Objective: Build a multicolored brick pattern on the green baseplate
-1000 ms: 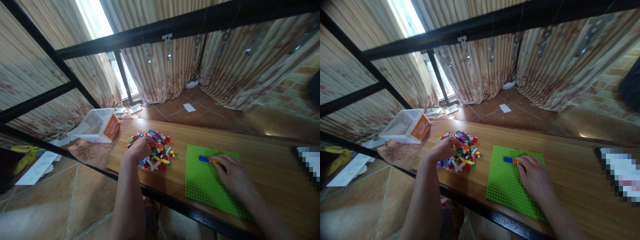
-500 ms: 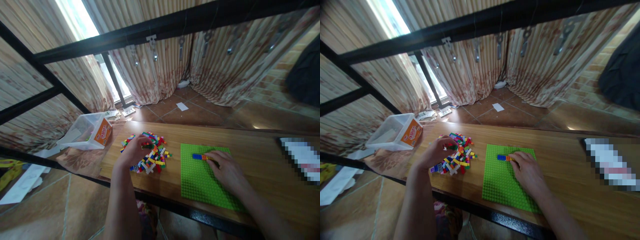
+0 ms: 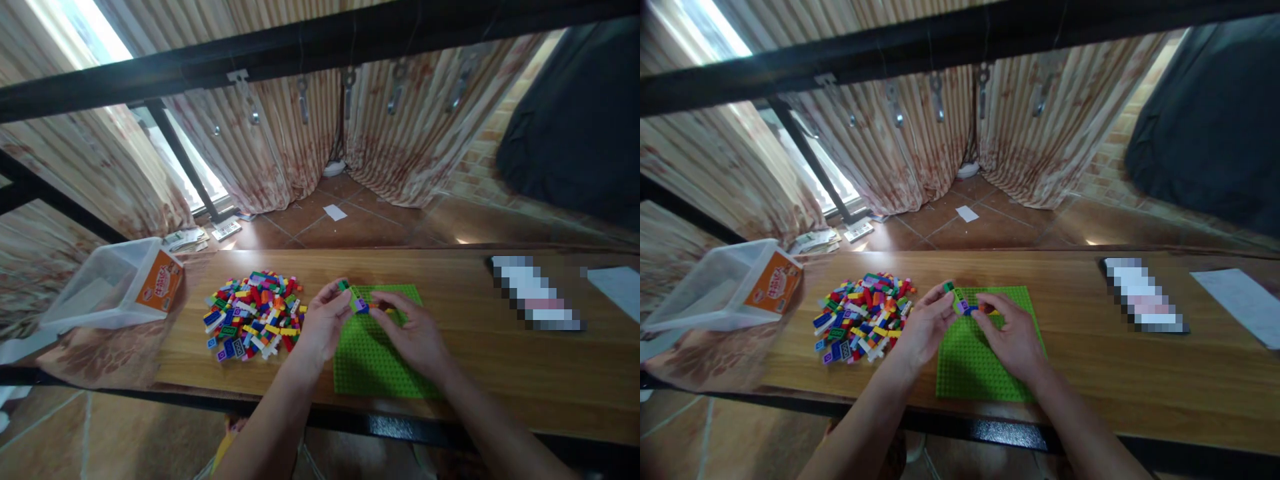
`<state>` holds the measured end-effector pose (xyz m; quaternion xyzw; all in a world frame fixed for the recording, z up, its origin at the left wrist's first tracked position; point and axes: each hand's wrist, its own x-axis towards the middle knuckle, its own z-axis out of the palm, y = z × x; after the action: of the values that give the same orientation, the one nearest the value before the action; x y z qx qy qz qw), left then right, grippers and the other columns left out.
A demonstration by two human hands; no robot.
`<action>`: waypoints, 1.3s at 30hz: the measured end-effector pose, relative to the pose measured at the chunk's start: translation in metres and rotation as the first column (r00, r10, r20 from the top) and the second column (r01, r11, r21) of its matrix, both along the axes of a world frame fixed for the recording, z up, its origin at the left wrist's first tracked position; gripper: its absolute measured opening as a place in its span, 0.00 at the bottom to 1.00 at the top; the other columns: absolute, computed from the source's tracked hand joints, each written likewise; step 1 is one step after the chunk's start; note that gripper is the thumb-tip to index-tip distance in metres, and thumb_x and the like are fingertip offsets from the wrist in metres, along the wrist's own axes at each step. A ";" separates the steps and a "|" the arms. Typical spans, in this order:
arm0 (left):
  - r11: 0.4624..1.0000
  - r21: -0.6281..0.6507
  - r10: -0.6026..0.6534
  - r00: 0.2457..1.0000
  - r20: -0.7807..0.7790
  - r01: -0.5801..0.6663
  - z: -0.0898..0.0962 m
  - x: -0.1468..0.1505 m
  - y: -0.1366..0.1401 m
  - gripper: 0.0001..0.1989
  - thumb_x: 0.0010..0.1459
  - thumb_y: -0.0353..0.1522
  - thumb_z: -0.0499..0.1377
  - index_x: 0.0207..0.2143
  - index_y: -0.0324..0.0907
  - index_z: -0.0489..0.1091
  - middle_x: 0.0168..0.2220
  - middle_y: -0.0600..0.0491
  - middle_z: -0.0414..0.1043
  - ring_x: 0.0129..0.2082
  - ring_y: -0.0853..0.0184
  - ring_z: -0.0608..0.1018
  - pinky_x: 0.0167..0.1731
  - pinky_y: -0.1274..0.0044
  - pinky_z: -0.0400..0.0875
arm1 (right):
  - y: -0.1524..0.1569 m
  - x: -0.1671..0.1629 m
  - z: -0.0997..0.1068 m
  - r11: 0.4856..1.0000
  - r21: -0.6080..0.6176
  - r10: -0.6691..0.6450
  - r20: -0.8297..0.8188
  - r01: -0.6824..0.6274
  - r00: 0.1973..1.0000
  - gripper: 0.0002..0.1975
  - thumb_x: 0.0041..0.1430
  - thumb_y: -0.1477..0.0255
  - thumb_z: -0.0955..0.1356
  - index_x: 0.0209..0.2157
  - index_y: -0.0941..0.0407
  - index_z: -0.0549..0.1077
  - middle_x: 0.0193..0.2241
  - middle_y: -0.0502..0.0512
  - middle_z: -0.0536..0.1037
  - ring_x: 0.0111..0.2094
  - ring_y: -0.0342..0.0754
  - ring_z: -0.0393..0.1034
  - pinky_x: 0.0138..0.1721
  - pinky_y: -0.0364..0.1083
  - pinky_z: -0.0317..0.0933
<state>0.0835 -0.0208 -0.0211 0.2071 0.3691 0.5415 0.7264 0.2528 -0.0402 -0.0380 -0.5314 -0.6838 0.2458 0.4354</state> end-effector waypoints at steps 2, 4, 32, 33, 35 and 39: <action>1.000 -0.006 0.016 1.000 0.009 -0.016 -0.004 0.008 -0.003 0.19 0.41 0.32 0.73 0.38 0.41 0.75 0.35 0.55 0.75 0.33 0.74 0.77 0.39 0.80 0.70 | -0.004 -0.006 0.001 0.999 -0.034 0.001 -0.013 -0.002 1.000 0.17 0.58 0.61 0.69 0.47 0.53 0.74 0.40 0.56 0.81 0.40 0.51 0.76 0.44 0.53 0.70; 1.000 0.005 0.002 1.000 0.007 -0.002 -0.006 0.012 -0.004 0.19 0.41 0.32 0.73 0.37 0.41 0.76 0.34 0.56 0.75 0.31 0.75 0.76 0.36 0.81 0.69 | -0.006 -0.010 0.002 0.998 -0.067 -0.018 -0.032 0.016 0.999 0.19 0.56 0.60 0.71 0.47 0.53 0.73 0.39 0.56 0.81 0.40 0.52 0.76 0.43 0.53 0.70; 0.999 -0.023 -0.041 0.997 -0.063 0.040 -0.002 0.017 0.000 0.16 0.41 0.35 0.69 0.34 0.39 0.75 0.30 0.54 0.73 0.28 0.72 0.74 0.28 0.79 0.68 | 0.003 -0.009 -0.013 0.948 -0.316 -0.139 -0.516 -0.037 0.845 0.18 0.47 0.59 0.75 0.37 0.54 0.80 0.33 0.54 0.81 0.34 0.48 0.73 0.41 0.50 0.67; 0.998 -0.030 -0.057 0.996 -0.072 0.055 -0.001 0.017 0.000 0.16 0.42 0.36 0.69 0.34 0.39 0.75 0.29 0.55 0.72 0.27 0.72 0.73 0.26 0.80 0.67 | 0.003 -0.009 -0.012 0.947 -0.317 -0.134 -0.520 -0.045 0.844 0.18 0.47 0.59 0.75 0.38 0.54 0.80 0.33 0.54 0.81 0.35 0.48 0.73 0.42 0.51 0.67; 0.997 -0.014 -0.075 0.988 -0.133 0.074 -0.002 0.017 0.000 0.17 0.44 0.39 0.69 0.34 0.39 0.74 0.28 0.56 0.70 0.25 0.74 0.71 0.22 0.82 0.62 | 0.001 -0.009 -0.010 0.947 -0.315 -0.115 -0.524 -0.067 0.844 0.18 0.47 0.59 0.76 0.38 0.53 0.80 0.34 0.54 0.81 0.35 0.48 0.74 0.43 0.51 0.67; 0.983 0.121 -0.087 0.927 -0.366 0.140 -0.007 0.020 0.001 0.16 0.44 0.40 0.70 0.30 0.38 0.74 0.24 0.58 0.67 0.20 0.77 0.63 0.20 0.82 0.54 | -0.001 -0.012 -0.005 0.943 -0.308 -0.065 -0.541 -0.126 0.839 0.15 0.49 0.61 0.75 0.37 0.53 0.80 0.32 0.53 0.82 0.35 0.48 0.74 0.41 0.49 0.68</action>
<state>0.1037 -0.0197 -0.0282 0.3758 0.4425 0.4768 0.6600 0.2411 -0.0415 -0.0427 -0.4941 -0.4894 0.5048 0.5114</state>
